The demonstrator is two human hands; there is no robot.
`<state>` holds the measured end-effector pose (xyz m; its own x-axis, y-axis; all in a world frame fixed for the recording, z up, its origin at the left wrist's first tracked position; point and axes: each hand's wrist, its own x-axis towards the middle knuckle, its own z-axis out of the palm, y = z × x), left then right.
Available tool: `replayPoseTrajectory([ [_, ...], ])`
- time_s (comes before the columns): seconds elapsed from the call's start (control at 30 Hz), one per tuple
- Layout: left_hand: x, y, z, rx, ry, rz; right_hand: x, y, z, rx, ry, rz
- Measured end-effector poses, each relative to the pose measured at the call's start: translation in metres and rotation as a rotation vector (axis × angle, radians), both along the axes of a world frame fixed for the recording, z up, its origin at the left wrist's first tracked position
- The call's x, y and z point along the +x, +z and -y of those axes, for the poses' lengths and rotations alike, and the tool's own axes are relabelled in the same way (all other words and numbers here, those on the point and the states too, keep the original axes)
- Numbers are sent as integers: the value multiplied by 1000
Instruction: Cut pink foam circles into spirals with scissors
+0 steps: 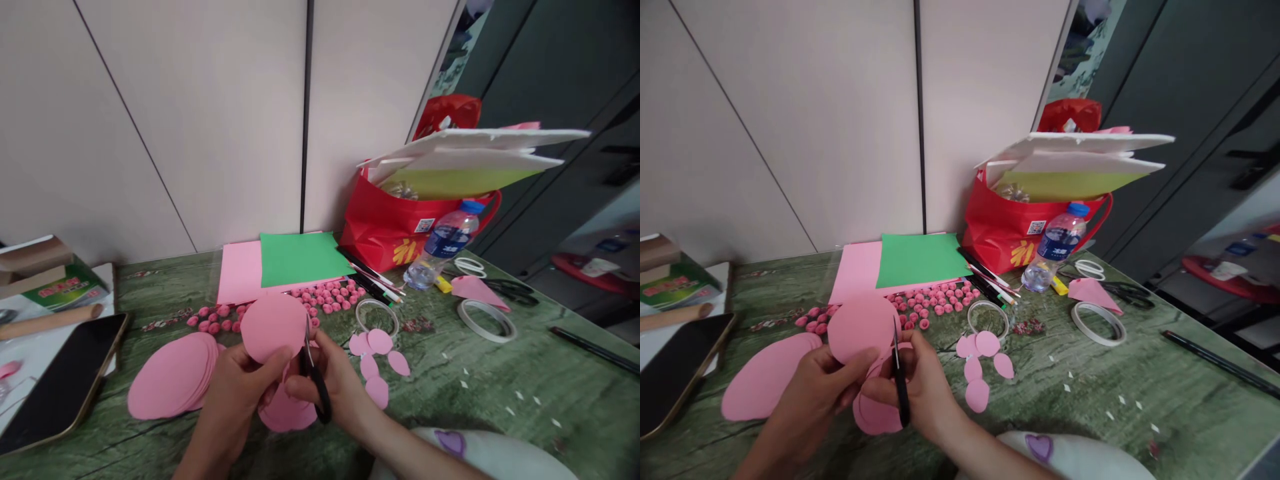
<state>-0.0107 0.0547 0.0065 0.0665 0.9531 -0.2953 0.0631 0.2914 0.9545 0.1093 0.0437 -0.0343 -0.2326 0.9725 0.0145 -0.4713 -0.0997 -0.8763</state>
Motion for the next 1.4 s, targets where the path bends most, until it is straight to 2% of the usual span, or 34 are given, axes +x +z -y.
replayPoseTrajectory([
  [0.57,-1,0,1,-2,21,77,2,-11,-3,10,1,53],
  [1.07,-4,-4,-1,49,10,97,4,-7,-3,-22,-20,171],
  [1.4,-3,-2,-1,89,42,169,3,-7,0,-44,4,142],
])
